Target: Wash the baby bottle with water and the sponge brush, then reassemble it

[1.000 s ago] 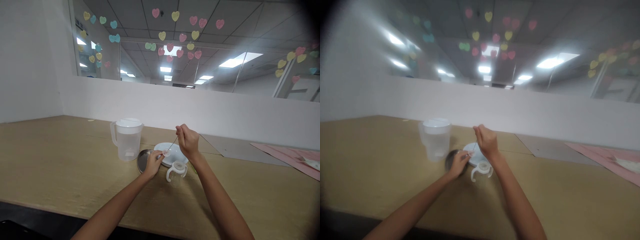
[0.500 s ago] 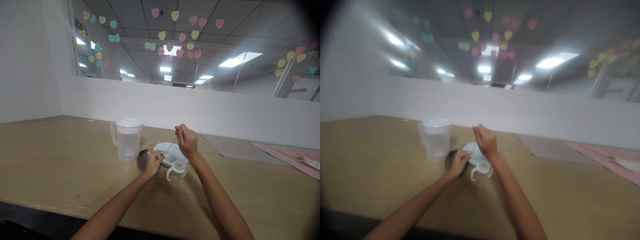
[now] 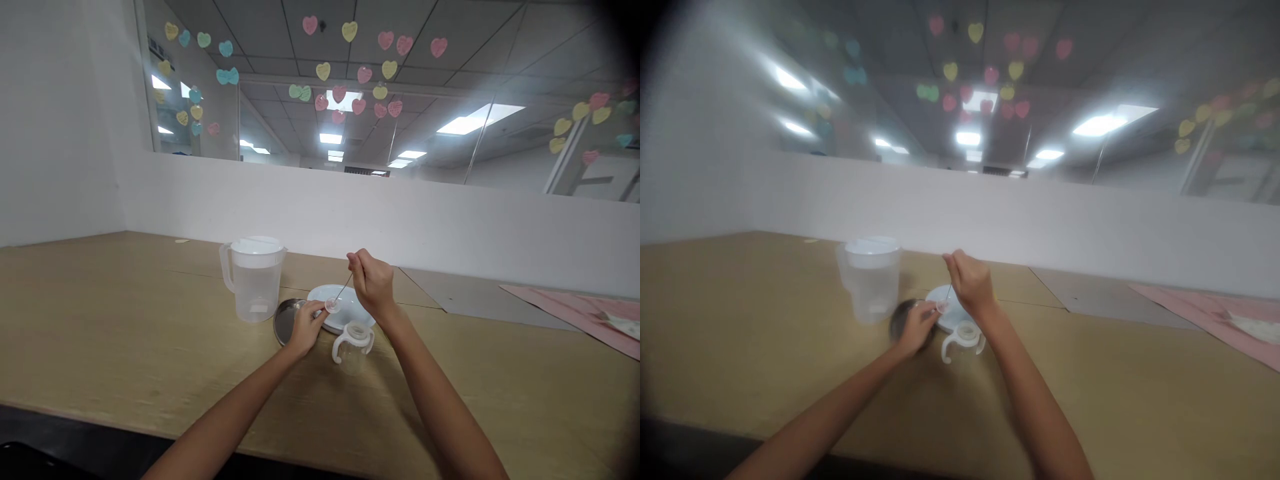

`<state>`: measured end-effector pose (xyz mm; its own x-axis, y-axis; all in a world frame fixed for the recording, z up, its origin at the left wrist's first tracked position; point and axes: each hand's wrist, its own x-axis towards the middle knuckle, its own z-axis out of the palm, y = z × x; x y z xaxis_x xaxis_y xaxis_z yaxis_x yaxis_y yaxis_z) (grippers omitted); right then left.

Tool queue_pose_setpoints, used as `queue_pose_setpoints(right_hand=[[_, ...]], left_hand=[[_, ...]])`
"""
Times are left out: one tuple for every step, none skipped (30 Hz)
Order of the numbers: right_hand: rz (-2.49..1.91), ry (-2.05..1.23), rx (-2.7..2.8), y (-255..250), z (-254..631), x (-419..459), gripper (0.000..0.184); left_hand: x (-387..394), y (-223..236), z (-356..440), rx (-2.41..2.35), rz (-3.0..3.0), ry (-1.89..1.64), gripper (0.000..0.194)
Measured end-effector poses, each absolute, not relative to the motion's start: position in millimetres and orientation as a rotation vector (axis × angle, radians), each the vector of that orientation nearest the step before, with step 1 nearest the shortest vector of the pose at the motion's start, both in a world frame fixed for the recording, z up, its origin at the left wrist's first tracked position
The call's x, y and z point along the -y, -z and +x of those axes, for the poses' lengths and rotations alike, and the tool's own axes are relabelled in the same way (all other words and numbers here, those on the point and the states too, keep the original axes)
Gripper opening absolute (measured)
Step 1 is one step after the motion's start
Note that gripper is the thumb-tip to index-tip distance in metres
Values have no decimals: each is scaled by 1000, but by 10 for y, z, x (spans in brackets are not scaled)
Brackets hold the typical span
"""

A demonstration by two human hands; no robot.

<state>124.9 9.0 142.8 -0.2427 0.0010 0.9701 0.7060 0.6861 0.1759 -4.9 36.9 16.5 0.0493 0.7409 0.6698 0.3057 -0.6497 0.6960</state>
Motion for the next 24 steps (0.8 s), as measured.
queue_pose_setpoints(right_hand=[[-574,735,1706,-1428,1249,-93,31],[-575,734,1710,-1429,1249,-95,31],[-575,732,1713,-1430,1249,-97,31],[-576,729,1713,-1430,1249,-97,32],[-577,726,1712,-1431,1249,-97,32],[-580,723,1710,-1430,1248,-97,32],[-584,719,1709,-1428,1246,-96,32],[-590,713,1711,-1425,1244,-96,33],[-598,704,1718,-1420,1239,-96,33],[-607,692,1732,-1413,1234,-98,33],[-613,678,1754,-1406,1227,-101,33],[-619,660,1778,-1399,1218,-105,33],[-620,640,1805,-1390,1209,-111,33],[-618,618,1835,-1381,1199,-119,33],[-614,595,1867,-1370,1188,-130,34],[-610,571,1896,-1356,1178,-144,35],[-610,548,1921,-1338,1167,-165,36],[-613,526,1944,-1314,1157,-191,37],[-622,508,1966,-1284,1146,-223,38],[-640,493,1988,-1249,1136,-261,39],[-661,486,2014,-1210,1126,-302,39],[-684,485,2052,-1169,1117,-345,39],[-705,488,2095,-1130,1109,-386,38],[-720,488,2140,-1097,1103,-423,37]], left_hand=[[-369,-165,-49,-1052,1971,-1630,21],[-369,-166,-49,-1049,1973,-1630,21],[-369,-167,-49,-1046,1972,-1631,21],[-367,-168,-49,-1042,1971,-1634,20],[-365,-171,-48,-1040,1969,-1637,20],[-362,-174,-46,-1038,1969,-1636,21],[-358,-177,-44,-1036,1969,-1635,21],[-353,-181,-41,-1034,1967,-1633,21],[-349,-184,-38,-1031,1961,-1634,22],[-345,-188,-36,-1028,1952,-1637,22],[-342,-190,-34,-1025,1939,-1641,22],[-341,-192,-34,-1021,1925,-1647,22],[-343,-193,-35,-1017,1910,-1653,22],[-346,-193,-36,-1013,1895,-1657,22],[-352,-193,-39,-1010,1879,-1660,22],[-358,-193,-41,-1010,1861,-1664,22],[-365,-196,-42,-1013,1842,-1666,22],[-371,-201,-42,-1016,1824,-1665,22],[-375,-210,-41,-1014,1804,-1662,22],[-378,-222,-40,-1001,1785,-1655,23],[-379,-238,-39,-976,1766,-1647,23],[-380,-256,-40,-941,1747,-1639,23],[-381,-276,-41,-904,1728,-1635,24],[-382,-296,-45,-871,1707,-1633,24]])
